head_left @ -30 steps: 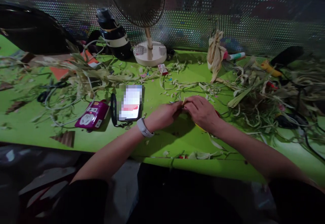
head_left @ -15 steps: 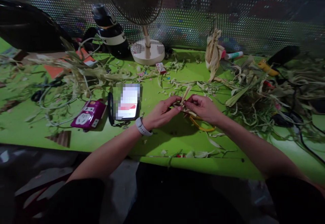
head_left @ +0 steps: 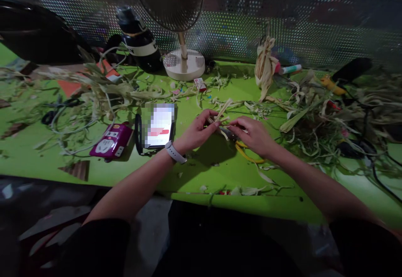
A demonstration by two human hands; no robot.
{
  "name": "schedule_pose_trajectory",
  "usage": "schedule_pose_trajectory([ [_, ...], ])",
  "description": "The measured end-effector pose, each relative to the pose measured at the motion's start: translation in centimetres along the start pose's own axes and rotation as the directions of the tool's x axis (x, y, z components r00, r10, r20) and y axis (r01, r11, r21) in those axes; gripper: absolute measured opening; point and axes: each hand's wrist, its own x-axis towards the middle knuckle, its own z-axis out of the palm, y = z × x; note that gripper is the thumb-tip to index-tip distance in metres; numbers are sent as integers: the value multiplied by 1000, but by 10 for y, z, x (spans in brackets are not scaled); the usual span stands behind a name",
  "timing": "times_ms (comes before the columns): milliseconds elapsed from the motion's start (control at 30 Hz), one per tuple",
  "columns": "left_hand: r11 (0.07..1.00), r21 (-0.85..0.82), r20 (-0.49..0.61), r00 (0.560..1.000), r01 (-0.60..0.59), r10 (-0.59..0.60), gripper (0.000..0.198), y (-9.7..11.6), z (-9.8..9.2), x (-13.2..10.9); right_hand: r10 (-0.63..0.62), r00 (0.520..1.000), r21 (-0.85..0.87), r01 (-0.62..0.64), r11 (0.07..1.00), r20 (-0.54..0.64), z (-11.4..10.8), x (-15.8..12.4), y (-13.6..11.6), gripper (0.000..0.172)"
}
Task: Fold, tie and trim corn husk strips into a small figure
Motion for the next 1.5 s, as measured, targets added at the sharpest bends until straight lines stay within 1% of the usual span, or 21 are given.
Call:
schedule_pose_trajectory([
  [67,999,-36,-3,1000,21,-21,25,-1,-1,0,-170,985,-213,164,963,-10,-1,-2,-3,25],
  [133,998,-48,-9,999,47,-48,27,-1,1,0,-292,956,-414,276,867,25,1,-5,-7,24],
  [200,996,-58,-7,998,69,-69,29,-1,2,-1,-386,920,-552,358,753,68,2,-8,-11,24],
  [233,996,-60,-1,997,72,-73,28,-1,2,-1,-433,898,-586,395,708,81,2,-9,-12,25],
  [300,996,-61,29,998,65,-64,25,-1,2,-2,-523,849,-604,456,653,74,0,-8,-13,27],
  [367,998,-47,85,996,41,-37,23,0,1,-1,-579,815,-596,480,644,30,-4,-6,-13,24],
  [400,999,-38,128,992,26,-21,22,1,0,-1,-590,808,-585,481,653,6,-5,-5,-12,22],
  [467,1000,-19,240,971,-2,6,21,5,-3,0,-564,826,-546,461,700,-24,-8,-3,-9,19],
  [533,1000,1,354,935,-13,12,18,10,-6,0,-492,870,-473,423,773,-25,-8,-3,-6,20],
  [600,1000,6,412,911,-3,0,17,15,-8,-1,-387,922,-383,350,855,-21,-6,-3,-4,22],
  [667,1000,9,402,915,-2,-1,19,17,-7,-2,-283,958,-287,259,922,-43,-3,-4,-4,22],
  [733,1000,-7,369,930,-13,14,24,16,-4,-4,-199,977,-187,182,965,-72,-1,-4,-5,20],
  [833,993,-112,312,950,31,5,29,11,4,-8,-117,988,-78,110,991,-100,1,-3,-8,15],
  [933,974,-214,206,978,70,-25,26,7,12,-10,-52,992,-13,51,999,-116,1,-3,-11,14],
  [1033,978,-207,126,992,28,-2,24,4,18,-10,16,995,107,-5,994,-100,3,-3,-12,13],
  [1100,985,-172,113,993,-4,23,25,3,19,-9,90,994,259,-72,963,-60,5,-3,-12,14],
  [1167,988,-157,98,995,-10,25,27,3,18,-8,186,983,445,-170,879,7,5,-2,-12,17],
  [1233,979,-201,67,998,32,-19,28,3,15,-5,251,966,598,-236,766,60,2,-1,-12,23],
  [1267,967,-247,52,997,68,-57,29,3,13,-4,262,963,648,-244,722,70,-1,-1,-12,27],
  [1367,891,-423,35,985,166,-167,33,3,7,1,206,978,722,-173,670,43,-12,-2,-13,30],
  [1500,778,-580,81,967,242,-241,34,4,5,3,98,995,723,-44,689,-32,-18,-5,-14,39],
])
